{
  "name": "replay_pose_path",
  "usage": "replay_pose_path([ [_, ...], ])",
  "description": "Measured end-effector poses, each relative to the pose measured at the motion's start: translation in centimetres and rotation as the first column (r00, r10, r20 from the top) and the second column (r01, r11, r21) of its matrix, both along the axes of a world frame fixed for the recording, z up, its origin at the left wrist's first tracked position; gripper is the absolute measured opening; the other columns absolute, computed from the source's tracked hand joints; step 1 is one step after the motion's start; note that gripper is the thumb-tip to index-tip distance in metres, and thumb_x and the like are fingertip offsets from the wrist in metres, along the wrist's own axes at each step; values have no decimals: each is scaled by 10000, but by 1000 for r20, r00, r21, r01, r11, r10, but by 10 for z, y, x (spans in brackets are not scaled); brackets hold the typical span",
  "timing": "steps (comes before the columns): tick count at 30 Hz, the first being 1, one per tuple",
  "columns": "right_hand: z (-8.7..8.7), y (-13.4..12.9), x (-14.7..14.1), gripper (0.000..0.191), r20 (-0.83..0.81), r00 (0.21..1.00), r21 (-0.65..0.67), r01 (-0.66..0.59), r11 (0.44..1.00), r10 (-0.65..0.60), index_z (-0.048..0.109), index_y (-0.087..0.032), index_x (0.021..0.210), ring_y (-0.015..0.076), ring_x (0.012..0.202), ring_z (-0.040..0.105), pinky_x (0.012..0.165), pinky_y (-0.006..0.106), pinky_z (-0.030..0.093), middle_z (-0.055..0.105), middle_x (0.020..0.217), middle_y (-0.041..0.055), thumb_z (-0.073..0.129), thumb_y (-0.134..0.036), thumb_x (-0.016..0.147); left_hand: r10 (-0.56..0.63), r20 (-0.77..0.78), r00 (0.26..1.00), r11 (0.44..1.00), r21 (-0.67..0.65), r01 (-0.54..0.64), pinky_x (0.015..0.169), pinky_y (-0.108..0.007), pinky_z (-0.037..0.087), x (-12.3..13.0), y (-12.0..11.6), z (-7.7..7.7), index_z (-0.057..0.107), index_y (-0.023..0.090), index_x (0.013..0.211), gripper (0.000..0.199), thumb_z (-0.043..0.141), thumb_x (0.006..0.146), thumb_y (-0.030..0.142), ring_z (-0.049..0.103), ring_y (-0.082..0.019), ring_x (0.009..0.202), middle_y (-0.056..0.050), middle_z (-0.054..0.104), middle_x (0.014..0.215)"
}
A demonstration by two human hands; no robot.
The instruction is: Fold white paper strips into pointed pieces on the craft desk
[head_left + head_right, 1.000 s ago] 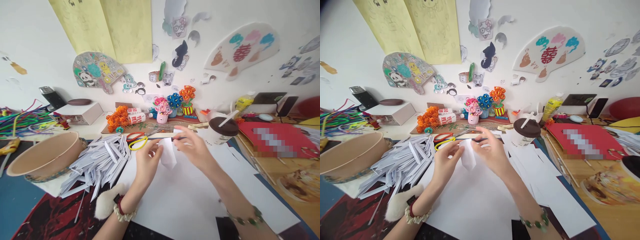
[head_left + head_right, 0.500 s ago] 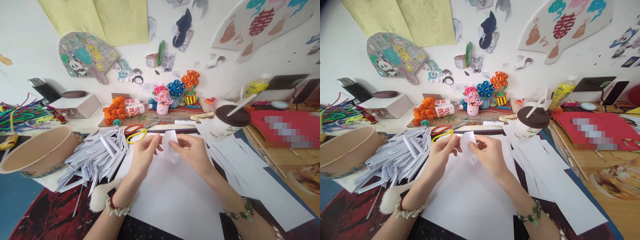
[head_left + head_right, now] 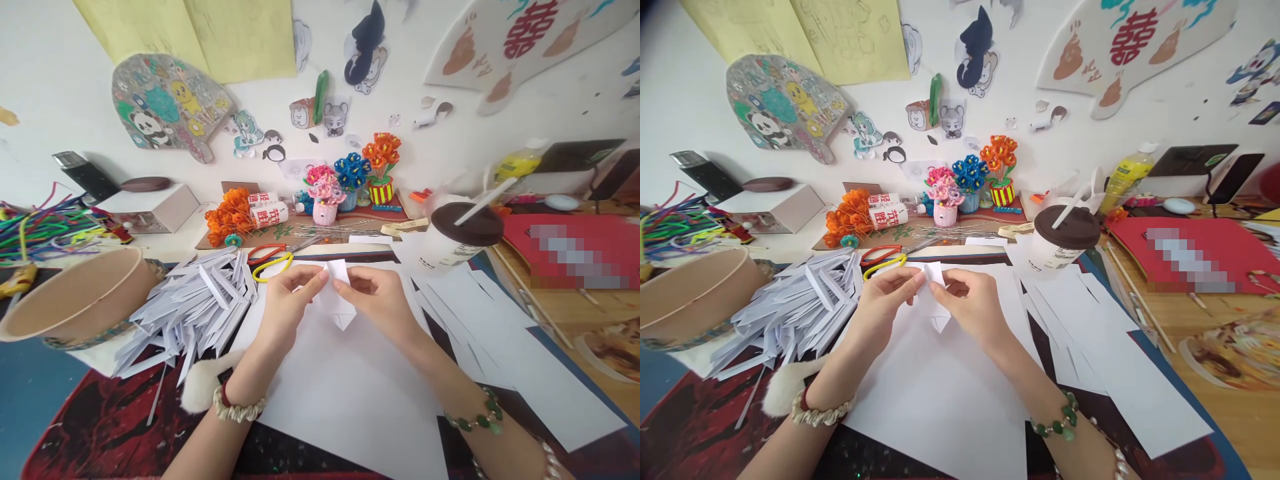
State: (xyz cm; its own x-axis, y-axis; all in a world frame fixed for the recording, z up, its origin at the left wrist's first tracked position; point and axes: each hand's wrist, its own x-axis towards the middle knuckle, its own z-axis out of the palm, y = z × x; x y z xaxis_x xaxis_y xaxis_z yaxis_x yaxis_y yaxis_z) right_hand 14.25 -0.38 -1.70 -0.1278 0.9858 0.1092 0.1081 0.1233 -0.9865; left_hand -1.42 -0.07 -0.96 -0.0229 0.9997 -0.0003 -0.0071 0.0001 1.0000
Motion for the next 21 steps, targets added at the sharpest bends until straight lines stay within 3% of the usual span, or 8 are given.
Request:
replay_pose_path([
  [10,2,4,0,278,-161,986,-136,-73,988,50,665,-188,653,158,646,598,569,282,466,655,674,8,732,-445,734,-34,112,993,996,-81,43,545,-207,372,1,-1,2,736,157,755,205,768,679,345,492,-107,673,-65,685,856],
  [17,3,3,-3,331,-181,983,-135,-44,990,19,623,-180,617,137,599,551,531,265,434,607,626,-6,741,-477,705,-22,145,989,995,-98,36,548,-204,367,4,-2,2,718,165,727,198,778,662,342,476,-91,643,-38,665,802],
  [21,0,4,-3,334,-161,987,-117,-34,993,15,594,-178,584,122,557,515,500,254,400,578,595,-13,729,-451,721,-47,74,996,995,-87,54,539,-210,361,3,-2,4,717,172,738,183,752,697,346,494,-97,653,-33,673,828],
])
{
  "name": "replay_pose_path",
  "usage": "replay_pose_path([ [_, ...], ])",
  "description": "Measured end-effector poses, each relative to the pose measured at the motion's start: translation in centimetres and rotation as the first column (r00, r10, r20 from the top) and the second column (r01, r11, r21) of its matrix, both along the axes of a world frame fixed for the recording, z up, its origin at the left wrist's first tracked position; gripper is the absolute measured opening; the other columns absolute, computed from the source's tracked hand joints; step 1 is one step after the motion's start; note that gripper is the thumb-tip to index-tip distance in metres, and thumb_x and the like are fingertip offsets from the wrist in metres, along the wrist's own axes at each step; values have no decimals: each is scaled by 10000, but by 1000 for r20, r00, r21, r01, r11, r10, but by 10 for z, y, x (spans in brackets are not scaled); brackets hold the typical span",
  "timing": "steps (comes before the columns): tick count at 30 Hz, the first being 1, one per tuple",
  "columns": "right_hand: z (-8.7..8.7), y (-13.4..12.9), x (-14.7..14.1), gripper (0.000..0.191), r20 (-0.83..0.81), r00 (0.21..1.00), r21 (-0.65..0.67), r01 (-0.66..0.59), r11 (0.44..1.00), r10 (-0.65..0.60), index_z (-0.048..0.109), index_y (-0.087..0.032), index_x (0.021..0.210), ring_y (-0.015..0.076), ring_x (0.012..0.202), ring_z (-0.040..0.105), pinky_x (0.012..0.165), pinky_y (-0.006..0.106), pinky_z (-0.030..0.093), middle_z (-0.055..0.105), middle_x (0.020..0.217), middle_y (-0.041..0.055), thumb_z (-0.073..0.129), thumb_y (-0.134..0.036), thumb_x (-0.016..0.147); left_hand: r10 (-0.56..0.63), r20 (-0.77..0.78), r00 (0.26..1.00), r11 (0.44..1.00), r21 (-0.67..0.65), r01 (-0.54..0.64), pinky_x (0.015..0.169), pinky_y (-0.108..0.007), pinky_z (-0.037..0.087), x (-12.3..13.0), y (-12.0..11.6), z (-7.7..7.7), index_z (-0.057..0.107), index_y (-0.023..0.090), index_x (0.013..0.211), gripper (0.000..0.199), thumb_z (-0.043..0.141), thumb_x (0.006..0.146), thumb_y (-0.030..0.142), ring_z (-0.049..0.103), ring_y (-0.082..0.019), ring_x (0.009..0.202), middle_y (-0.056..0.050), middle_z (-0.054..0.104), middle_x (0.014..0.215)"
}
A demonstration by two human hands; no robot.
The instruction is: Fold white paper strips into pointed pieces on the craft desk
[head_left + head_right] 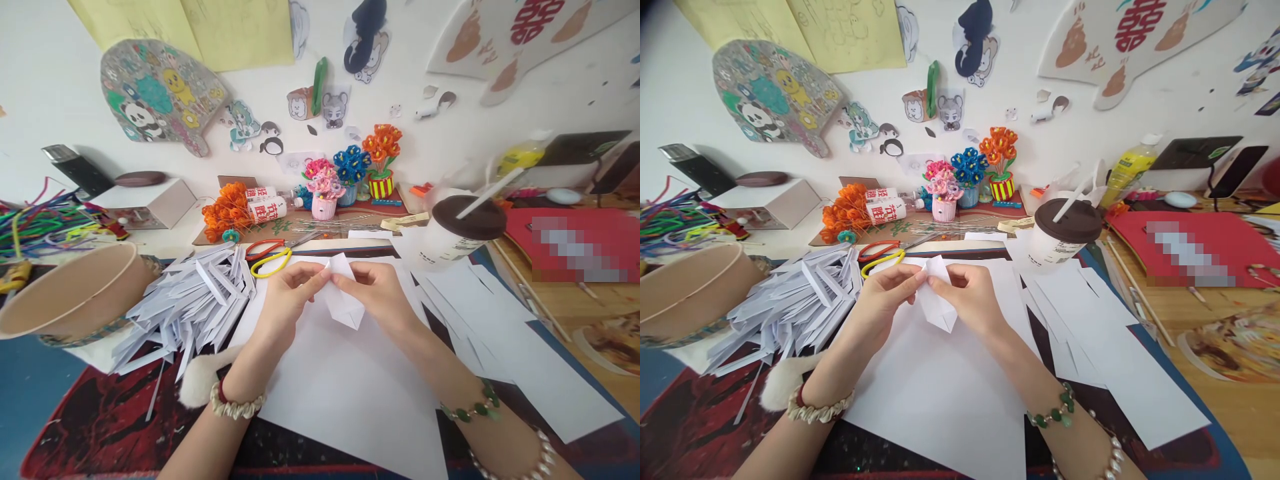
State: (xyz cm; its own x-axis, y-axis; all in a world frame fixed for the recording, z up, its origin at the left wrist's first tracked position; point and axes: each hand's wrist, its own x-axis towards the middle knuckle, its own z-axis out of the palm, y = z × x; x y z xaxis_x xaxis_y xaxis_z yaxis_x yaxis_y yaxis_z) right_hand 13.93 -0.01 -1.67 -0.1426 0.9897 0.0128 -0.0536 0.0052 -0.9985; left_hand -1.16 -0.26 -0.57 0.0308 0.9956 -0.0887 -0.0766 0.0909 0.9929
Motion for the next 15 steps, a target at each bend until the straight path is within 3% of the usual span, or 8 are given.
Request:
replay_pose_path([
  [9,-2,-2,3,301,106,994,87,-12,996,3,604,-192,594,123,541,466,491,264,364,503,558,-29,696,-424,761,110,-113,987,989,110,-98,570,-223,400,1,-2,0,726,166,732,178,715,742,343,531,-119,668,-34,693,795],
  [15,-2,-2,1,442,107,994,110,-1,994,-11,390,-205,509,90,520,311,472,255,242,305,542,-61,711,-389,752,192,-97,977,974,139,-178,563,-214,418,8,-6,-1,725,166,731,153,703,752,316,549,-121,657,-22,684,731],
])
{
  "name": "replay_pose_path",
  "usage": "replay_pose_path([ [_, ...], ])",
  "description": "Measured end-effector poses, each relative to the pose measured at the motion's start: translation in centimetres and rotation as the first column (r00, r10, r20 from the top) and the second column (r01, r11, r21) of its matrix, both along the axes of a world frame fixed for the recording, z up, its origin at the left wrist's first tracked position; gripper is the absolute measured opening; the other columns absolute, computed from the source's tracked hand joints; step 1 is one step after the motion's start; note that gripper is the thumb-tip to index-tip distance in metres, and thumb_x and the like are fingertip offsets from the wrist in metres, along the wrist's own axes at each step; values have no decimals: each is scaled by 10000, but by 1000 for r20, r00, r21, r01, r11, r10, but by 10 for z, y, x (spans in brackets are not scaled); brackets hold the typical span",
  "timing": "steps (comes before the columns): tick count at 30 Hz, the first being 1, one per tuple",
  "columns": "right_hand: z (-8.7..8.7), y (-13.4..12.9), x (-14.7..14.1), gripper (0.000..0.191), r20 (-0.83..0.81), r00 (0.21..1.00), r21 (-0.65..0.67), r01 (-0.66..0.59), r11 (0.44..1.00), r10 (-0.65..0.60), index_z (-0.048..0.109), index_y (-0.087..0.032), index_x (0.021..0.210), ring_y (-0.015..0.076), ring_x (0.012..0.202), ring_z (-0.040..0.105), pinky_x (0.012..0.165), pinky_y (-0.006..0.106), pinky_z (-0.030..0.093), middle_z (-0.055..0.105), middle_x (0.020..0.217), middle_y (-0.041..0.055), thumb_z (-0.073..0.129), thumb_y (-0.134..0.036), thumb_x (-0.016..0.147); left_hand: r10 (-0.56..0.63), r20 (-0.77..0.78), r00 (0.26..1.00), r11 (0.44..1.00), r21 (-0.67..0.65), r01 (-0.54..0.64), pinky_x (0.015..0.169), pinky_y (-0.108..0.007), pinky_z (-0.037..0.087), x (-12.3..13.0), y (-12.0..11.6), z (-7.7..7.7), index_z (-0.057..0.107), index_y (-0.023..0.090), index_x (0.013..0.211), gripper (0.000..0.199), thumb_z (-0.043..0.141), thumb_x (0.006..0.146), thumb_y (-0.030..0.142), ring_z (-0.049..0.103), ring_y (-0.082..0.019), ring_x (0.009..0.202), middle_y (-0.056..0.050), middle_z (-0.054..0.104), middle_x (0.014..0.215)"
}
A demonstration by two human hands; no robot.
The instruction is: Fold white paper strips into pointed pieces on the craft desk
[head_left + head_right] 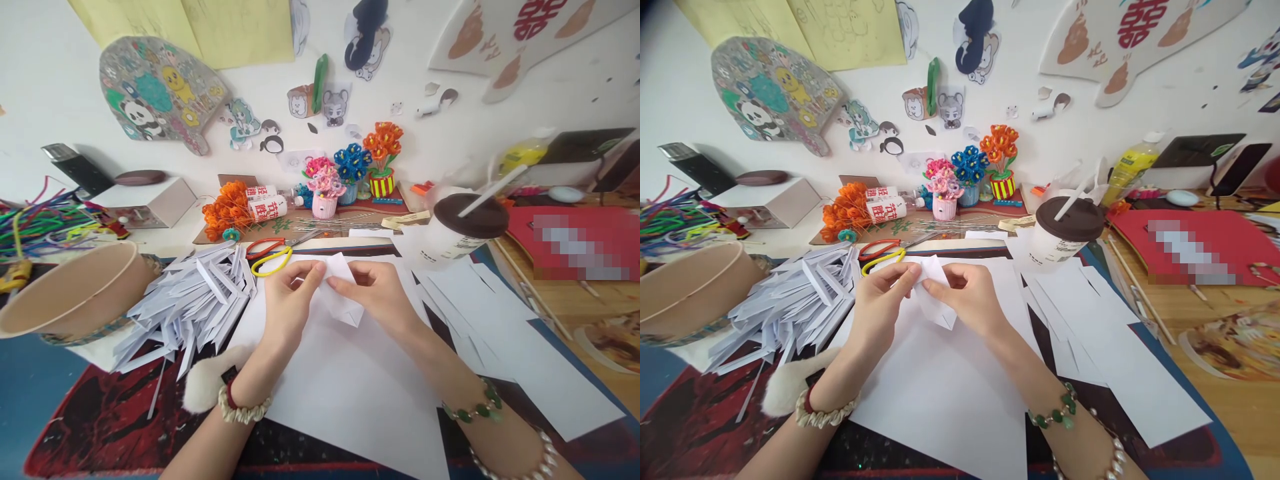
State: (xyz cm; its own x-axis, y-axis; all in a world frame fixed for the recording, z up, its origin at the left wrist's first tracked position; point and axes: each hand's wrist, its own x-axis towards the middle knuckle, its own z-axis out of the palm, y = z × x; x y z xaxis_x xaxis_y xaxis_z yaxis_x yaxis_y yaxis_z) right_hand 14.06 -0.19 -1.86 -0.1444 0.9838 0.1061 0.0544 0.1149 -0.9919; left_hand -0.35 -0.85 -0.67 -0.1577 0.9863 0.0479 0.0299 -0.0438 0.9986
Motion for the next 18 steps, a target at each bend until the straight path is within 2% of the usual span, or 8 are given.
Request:
replay_pose_path([
  [3,0,0,0,505,-16,1000,13,9,1000,-9,309,-208,502,81,518,247,471,254,185,227,552,-70,727,-362,739,-1,-7,1000,1000,13,2,559,-214,421,1,0,-1,719,168,724,158,698,762,320,550,-119,647,-17,685,729],
  [5,0,0,0,504,-35,999,2,8,1000,-8,321,-204,490,77,507,245,464,251,179,232,541,-74,740,-352,728,-6,-17,1000,1000,24,6,563,-212,420,1,0,-1,721,170,735,157,695,770,320,550,-116,651,-14,685,733],
  [10,0,0,0,323,-142,990,-82,-28,996,17,548,-188,533,81,493,388,458,238,295,443,527,-60,770,-346,707,-37,-21,999,999,24,37,560,-202,407,0,0,2,724,172,754,149,698,778,317,551,-110,673,-15,685,756],
  [13,0,0,0,212,-204,978,-154,-68,986,36,670,-185,655,113,558,526,511,254,403,613,630,-20,783,-361,690,-86,-33,996,996,11,86,554,-206,399,-3,1,3,722,174,758,159,692,787,327,544,-111,671,-19,687,777],
  [18,2,0,0,210,-241,970,-207,-86,975,35,700,-179,674,128,591,593,550,267,461,671,664,-4,813,-355,652,-112,-91,990,992,55,117,584,-224,405,-7,3,3,715,176,754,159,692,788,330,574,-134,746,-36,701,855],
])
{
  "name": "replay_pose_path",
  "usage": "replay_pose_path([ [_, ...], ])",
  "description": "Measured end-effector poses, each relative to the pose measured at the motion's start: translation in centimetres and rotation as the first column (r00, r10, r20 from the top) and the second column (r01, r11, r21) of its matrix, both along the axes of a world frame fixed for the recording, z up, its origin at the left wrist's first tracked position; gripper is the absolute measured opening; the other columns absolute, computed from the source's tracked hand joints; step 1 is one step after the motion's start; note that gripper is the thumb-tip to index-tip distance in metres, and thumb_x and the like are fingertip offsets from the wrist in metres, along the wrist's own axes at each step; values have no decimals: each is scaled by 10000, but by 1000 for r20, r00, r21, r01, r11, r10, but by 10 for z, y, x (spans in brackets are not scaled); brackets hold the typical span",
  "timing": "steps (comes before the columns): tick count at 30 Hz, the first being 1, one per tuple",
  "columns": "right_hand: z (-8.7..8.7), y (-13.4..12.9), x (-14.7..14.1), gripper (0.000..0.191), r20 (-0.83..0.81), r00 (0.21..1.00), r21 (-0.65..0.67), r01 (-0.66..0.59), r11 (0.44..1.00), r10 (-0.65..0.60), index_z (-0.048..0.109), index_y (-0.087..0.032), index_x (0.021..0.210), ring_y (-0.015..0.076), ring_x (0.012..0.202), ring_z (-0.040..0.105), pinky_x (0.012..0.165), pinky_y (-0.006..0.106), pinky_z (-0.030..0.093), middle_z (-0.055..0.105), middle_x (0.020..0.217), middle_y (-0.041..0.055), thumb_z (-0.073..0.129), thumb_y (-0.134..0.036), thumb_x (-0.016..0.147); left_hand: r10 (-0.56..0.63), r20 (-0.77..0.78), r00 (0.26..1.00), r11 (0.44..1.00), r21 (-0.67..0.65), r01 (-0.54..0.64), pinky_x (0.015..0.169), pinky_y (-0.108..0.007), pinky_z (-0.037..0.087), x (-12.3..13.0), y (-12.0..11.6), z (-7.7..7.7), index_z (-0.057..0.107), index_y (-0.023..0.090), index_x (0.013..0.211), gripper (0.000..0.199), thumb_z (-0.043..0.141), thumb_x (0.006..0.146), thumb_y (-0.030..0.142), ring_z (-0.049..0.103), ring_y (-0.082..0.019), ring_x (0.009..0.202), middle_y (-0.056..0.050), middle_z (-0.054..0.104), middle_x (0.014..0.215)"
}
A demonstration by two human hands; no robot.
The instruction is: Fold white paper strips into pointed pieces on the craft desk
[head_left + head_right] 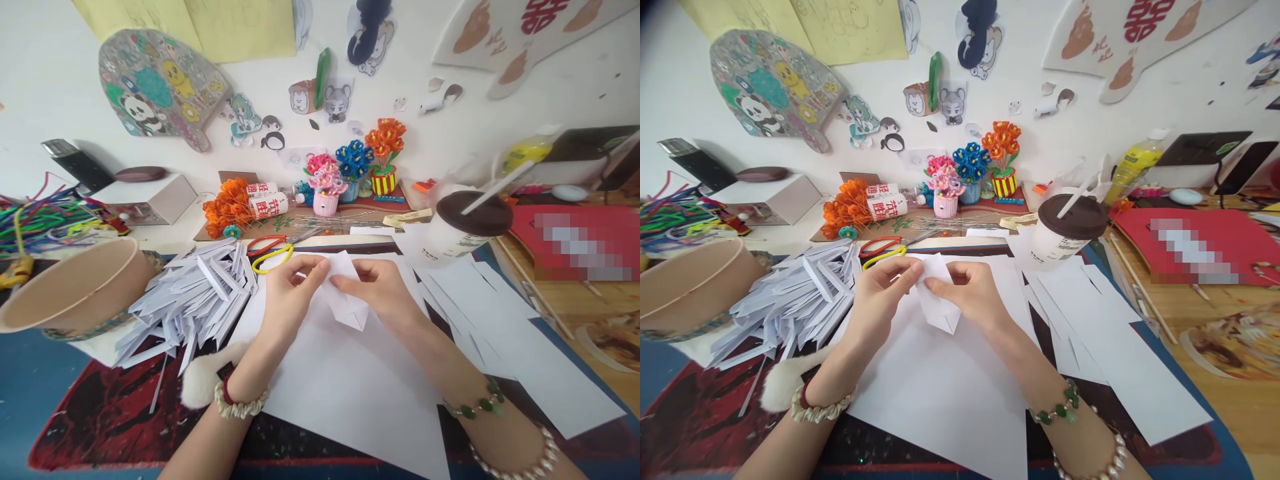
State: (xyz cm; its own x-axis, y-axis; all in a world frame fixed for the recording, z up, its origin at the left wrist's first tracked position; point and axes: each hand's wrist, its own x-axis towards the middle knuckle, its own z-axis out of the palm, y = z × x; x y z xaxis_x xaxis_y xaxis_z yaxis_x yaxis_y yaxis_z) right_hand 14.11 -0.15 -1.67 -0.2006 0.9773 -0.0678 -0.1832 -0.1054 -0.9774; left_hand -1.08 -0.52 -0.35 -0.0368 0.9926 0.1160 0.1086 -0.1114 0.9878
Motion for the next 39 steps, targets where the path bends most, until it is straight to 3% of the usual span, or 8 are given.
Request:
replay_pose_path([
  [9,4,-1,4,209,-40,996,-57,-80,995,78,752,-195,794,149,685,654,606,268,503,738,820,31,835,-300,632,-35,-13,999,999,-6,35,576,-231,414,-1,-1,4,720,172,747,169,654,813,313,579,-137,730,-40,707,853],
  [17,3,0,5,224,-45,999,-58,-24,998,22,761,-202,819,171,727,671,643,293,512,741,845,41,831,-311,636,-85,-103,991,996,-41,81,609,-256,448,-5,0,8,728,177,789,218,684,785,391,588,-154,719,-52,710,831],
  [23,5,-2,5,280,-43,998,-49,-49,998,46,755,-219,857,190,764,685,659,316,536,747,890,44,843,-313,609,-50,-91,995,998,-29,48,647,-263,473,-4,-3,10,719,173,730,182,688,782,344,612,-157,730,-47,716,803],
  [31,6,-2,5,333,-69,996,-74,-56,996,51,757,-209,886,187,757,686,656,310,551,751,912,55,856,-327,591,-52,-141,989,999,3,53,580,-245,449,-3,-4,13,732,182,744,194,627,825,323,614,-155,703,-35,720,777],
  [39,8,-2,6,265,-55,998,-73,-42,996,38,758,-205,838,169,702,660,600,289,528,742,851,48,829,-360,636,-84,-157,984,996,20,88,521,-238,408,-5,-3,14,736,191,734,221,605,839,335,557,-134,620,-31,708,743],
])
